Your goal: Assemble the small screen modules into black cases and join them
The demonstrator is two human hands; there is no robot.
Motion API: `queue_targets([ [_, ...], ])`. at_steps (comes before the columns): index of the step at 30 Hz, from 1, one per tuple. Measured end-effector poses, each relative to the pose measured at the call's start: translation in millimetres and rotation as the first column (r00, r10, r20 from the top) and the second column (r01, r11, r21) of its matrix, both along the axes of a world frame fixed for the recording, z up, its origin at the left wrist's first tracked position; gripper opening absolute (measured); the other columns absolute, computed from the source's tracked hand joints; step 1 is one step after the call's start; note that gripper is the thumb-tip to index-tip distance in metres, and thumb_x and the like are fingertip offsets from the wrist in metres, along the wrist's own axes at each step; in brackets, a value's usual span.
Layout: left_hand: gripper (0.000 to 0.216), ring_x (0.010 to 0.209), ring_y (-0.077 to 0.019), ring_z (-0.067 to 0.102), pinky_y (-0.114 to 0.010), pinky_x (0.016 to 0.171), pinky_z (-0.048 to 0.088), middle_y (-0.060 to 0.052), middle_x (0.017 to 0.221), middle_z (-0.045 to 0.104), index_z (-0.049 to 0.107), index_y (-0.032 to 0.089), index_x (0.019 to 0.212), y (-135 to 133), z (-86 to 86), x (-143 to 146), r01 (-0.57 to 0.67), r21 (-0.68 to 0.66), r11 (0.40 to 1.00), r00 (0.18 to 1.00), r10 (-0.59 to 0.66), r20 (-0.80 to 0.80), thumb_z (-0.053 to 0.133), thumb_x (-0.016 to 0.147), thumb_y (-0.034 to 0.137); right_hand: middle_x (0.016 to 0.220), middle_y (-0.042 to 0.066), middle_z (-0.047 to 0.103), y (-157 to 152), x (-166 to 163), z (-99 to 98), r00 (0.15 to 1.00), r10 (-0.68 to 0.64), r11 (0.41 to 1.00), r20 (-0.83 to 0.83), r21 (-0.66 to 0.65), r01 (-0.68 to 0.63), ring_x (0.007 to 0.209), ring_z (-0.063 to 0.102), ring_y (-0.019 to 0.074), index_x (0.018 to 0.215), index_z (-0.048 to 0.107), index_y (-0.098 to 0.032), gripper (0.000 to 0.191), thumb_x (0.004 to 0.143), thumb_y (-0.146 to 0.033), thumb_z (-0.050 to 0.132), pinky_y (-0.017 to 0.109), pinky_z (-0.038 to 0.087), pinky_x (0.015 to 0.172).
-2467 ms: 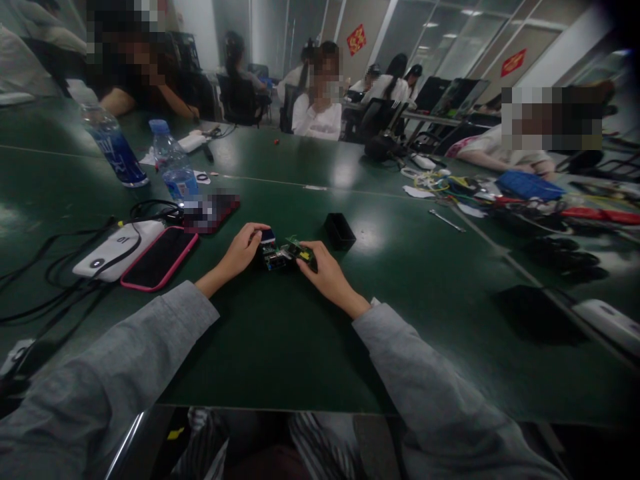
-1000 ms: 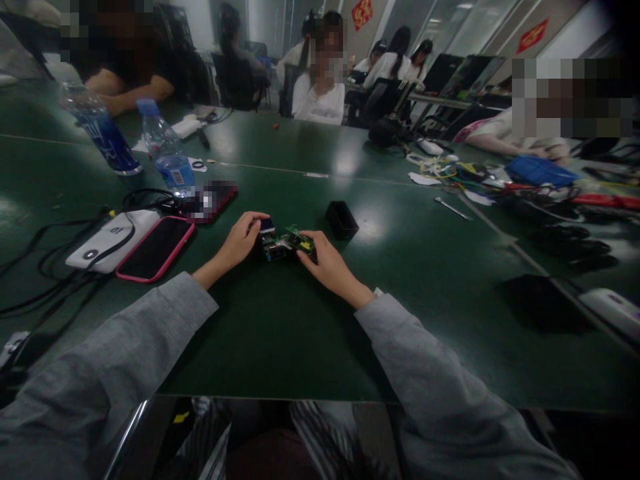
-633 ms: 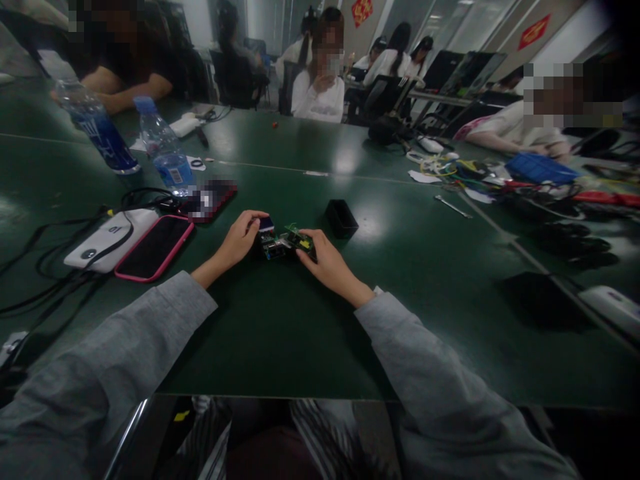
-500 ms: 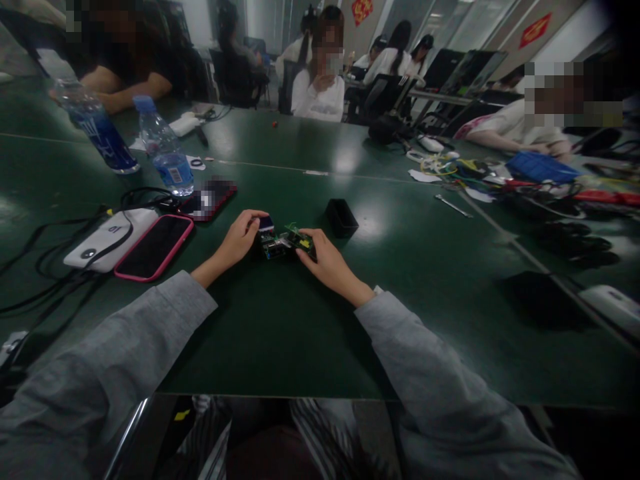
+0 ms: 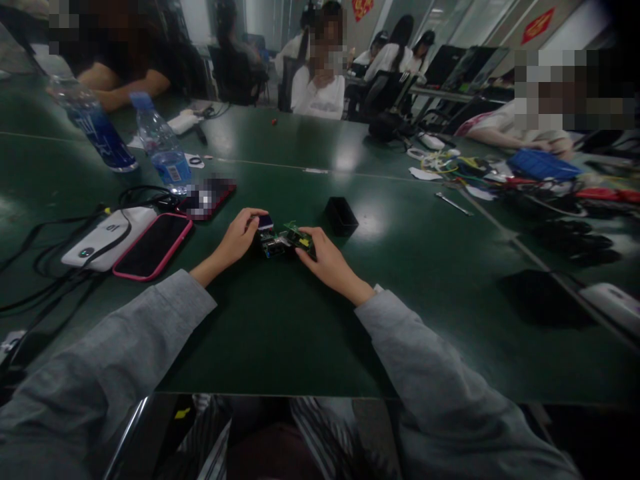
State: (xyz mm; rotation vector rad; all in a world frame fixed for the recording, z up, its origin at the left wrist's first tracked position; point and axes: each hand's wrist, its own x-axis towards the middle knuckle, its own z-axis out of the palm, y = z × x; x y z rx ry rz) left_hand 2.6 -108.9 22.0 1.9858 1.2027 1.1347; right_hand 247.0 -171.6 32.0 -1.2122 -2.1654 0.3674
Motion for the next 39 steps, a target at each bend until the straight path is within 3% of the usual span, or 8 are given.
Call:
queue_targets([
  [39,0.029,0.108,-0.0198,0.058,-0.039,0.097,0.048,-0.008,0.115,0.063,0.058,0.020,0.117,2.4,-4.4,-1.3,0.008,0.014,1.000,1.000,-0.008,0.001,0.039,0.097,0.030,0.124,0.013,0.052,0.4,-1.3,1.4,1.000,0.000,1.000,0.014,-0.005,0.000,0.110,0.057,0.0270,0.133,0.042,-0.020,0.042,0.094,-0.030,0.052,0.048,0.050,0.096],
])
